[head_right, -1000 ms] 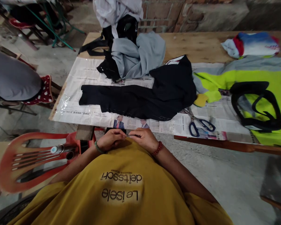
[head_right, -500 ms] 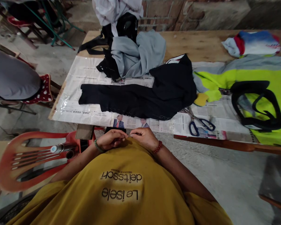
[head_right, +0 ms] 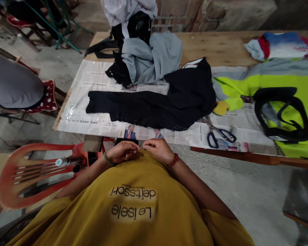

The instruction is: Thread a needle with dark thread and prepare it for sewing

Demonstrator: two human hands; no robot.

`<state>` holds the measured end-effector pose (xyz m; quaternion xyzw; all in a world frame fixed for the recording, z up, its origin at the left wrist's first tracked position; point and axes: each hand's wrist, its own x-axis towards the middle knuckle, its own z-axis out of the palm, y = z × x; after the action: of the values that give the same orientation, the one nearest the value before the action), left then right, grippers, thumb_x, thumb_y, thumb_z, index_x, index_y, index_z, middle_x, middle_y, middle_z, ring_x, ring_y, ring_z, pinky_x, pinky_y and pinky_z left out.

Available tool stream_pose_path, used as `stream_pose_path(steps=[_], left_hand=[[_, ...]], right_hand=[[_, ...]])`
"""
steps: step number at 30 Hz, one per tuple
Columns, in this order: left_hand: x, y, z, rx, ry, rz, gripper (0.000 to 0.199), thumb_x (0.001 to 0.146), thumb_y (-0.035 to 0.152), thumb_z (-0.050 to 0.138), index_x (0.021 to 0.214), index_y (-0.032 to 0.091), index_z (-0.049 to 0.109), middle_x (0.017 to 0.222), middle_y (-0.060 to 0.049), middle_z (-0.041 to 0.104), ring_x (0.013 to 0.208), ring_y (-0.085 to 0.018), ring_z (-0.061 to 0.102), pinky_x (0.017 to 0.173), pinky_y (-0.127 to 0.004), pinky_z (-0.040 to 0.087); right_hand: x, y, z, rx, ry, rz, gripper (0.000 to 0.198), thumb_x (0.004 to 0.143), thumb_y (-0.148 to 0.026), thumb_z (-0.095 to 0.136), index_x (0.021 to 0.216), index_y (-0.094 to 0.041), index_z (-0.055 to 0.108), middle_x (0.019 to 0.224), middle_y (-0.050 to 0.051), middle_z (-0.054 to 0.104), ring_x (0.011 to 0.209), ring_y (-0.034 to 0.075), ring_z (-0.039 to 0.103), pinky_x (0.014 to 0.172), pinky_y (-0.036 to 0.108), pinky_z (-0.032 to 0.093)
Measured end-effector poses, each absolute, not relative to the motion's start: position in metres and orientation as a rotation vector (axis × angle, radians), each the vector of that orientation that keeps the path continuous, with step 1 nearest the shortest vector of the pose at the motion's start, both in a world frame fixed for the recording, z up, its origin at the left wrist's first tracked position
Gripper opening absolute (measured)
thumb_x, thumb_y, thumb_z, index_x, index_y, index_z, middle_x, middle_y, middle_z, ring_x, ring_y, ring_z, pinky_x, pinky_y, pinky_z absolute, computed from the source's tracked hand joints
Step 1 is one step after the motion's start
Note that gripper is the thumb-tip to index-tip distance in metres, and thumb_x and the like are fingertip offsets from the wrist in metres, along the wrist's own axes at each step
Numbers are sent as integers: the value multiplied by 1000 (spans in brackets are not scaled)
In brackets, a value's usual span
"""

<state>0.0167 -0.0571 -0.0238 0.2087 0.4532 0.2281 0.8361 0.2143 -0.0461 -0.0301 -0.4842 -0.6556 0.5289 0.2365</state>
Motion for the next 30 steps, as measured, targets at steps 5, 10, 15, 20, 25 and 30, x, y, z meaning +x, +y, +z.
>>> stream_pose_path(steps=[5, 10, 15, 20, 25, 30], left_hand=[[17, -58, -24, 457, 977, 484, 13, 67, 18, 62, 75, 8, 65, 57, 1, 53, 33, -2, 36, 31, -17, 14], [19, -60, -25, 465, 1043, 493, 12, 69, 17, 61, 74, 8, 66, 55, 1, 52, 36, -2, 36, 32, -17, 14], [20, -61, -25, 464, 1048, 503, 14, 69, 20, 63, 74, 8, 66, 56, 1, 52, 34, -2, 36, 32, -17, 12], [20, -60, -21, 458, 1061, 488, 16, 71, 23, 62, 74, 7, 66, 56, 0, 52, 34, -2, 35, 33, -17, 12], [23, -60, -18, 491, 1091, 468, 13, 73, 20, 60, 69, 8, 65, 50, 1, 50, 33, -3, 34, 33, -18, 12], [25, -61, -19, 541, 1117, 459, 8, 69, 16, 63, 69, 9, 66, 51, 3, 51, 33, -2, 33, 32, -18, 11]], right_hand=[[214, -46, -30, -1301, -1831, 1397, 18, 77, -30, 57, 76, -17, 70, 75, 3, 69, 65, 12, 61, 60, 22, 47], [212, -47, -25, -1268, -1882, 1312, 17, 78, -27, 56, 75, -18, 70, 74, 2, 69, 65, 11, 61, 59, 21, 46], [213, -47, -23, -1236, -1918, 1245, 17, 79, -26, 56, 75, -18, 71, 74, 2, 68, 64, 11, 60, 60, 21, 45], [213, -47, -23, -1235, -1953, 1223, 16, 79, -25, 56, 76, -18, 70, 73, 2, 68, 62, 10, 58, 58, 19, 43], [211, -48, -23, -1268, -1984, 1222, 16, 78, -23, 55, 76, -17, 70, 68, 1, 66, 56, 8, 53, 53, 18, 39], [210, -49, -25, -1269, -1989, 1244, 16, 78, -23, 56, 76, -17, 70, 66, 1, 65, 55, 7, 51, 52, 18, 37]])
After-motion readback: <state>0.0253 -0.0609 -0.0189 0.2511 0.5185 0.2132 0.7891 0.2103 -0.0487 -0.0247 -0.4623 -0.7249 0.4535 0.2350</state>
